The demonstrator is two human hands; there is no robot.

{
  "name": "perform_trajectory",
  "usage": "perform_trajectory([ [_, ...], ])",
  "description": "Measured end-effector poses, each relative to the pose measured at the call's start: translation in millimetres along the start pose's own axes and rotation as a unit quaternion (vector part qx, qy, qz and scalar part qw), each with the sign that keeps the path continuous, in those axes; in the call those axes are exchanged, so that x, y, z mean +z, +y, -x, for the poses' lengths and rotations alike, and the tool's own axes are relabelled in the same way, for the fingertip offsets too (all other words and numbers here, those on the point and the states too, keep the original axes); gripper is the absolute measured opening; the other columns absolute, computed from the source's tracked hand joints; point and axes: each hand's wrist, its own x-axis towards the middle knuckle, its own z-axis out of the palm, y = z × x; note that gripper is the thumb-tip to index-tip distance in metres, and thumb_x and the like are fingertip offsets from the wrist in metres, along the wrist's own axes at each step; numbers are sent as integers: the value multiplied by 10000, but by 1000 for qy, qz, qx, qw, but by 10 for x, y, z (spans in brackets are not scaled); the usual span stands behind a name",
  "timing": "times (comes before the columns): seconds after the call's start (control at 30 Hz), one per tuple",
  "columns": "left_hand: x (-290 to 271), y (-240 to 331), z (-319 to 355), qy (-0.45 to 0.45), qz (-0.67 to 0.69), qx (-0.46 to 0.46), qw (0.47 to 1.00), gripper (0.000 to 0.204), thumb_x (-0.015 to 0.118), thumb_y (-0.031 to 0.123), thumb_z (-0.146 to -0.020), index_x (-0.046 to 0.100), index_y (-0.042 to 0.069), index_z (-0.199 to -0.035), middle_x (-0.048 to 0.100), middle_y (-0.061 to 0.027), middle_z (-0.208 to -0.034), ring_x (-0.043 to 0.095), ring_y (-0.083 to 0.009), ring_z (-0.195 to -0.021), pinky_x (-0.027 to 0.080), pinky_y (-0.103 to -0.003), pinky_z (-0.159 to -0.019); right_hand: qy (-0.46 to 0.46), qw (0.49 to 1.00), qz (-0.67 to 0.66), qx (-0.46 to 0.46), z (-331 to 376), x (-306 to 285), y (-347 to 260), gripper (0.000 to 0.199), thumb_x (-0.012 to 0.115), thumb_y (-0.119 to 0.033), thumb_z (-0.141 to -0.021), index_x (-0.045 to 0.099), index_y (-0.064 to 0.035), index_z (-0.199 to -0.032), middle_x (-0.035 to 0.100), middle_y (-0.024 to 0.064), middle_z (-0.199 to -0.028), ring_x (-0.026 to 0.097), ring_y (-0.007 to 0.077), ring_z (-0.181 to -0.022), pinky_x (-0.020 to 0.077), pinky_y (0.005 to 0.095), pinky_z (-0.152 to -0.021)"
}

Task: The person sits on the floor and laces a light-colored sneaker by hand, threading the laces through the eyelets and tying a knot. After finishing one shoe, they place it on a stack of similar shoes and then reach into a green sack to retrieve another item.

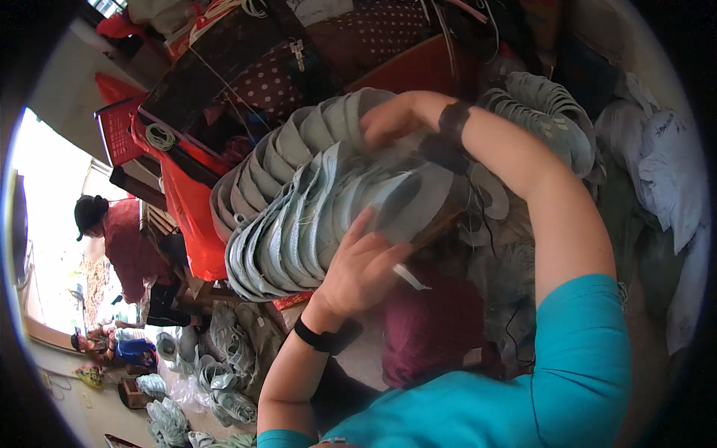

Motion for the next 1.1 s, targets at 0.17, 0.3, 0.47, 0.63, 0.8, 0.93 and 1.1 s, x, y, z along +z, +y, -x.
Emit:
perform_trajectory([
  [0.17,9,-22,1,11,44,15,999,410,602,-22,-634,616,26,-1041,576,-54,-768,603,-245,-779,341,-560,-1098,44,995,-69,49,-220,-103,92,424,687,-405,-853,670,-10,-1005,617,66,-822,540,139,-674,418,284,-602],
  [0.3,19,-23,52,28,90,3,996,395,590,-39,-654,611,27,-1043,579,-69,-775,612,-260,-798,333,-565,-1103,193,978,-83,13,-455,6,-277,394,711,-379,-830,669,-19,-986,585,55,-733,487,129,-564,375,285,-517],
  [0.47,-10,-70,102,25,152,-12,988,266,594,18,-774,613,10,-1039,604,-114,-817,623,-286,-822,314,-558,-1118,265,957,-106,-49,-648,137,-1025,347,705,-333,-810,679,-21,-960,578,58,-720,491,137,-579,383,316,-524],
  [0.63,-378,-268,-146,37,454,-319,831,314,454,243,-1019,608,-30,-1042,636,-111,-795,644,-188,-701,546,-359,-796,219,973,57,-57,-439,154,-1224,301,644,-285,-863,632,-12,-990,432,-51,-579,382,56,-473,279,243,-432],
  [0.8,-388,-652,-324,185,361,-200,892,420,394,303,-1046,595,-56,-1127,642,-101,-831,643,-154,-782,522,-287,-721,286,945,42,-151,264,357,-1411,196,551,-156,-887,618,-36,-1026,457,-67,-643,360,17,-501,270,217,-432],
  [0.93,-487,-710,-366,331,423,-306,786,423,412,327,-1040,610,-23,-1168,610,-49,-827,562,-110,-753,467,-245,-726,312,927,8,-211,715,825,-1362,158,503,-124,-933,592,-46,-1039,454,-71,-682,371,-6,-543,269,185,-452],
  [1.1,-786,-900,-494,180,230,-233,928,331,452,294,-1017,652,40,-1089,577,4,-809,486,-71,-733,412,-221,-691,320,912,-171,-190,1071,1181,-1269,157,493,-147,-959,534,-31,-1055,495,-44,-692,388,3,-556,289,177,-471],
])
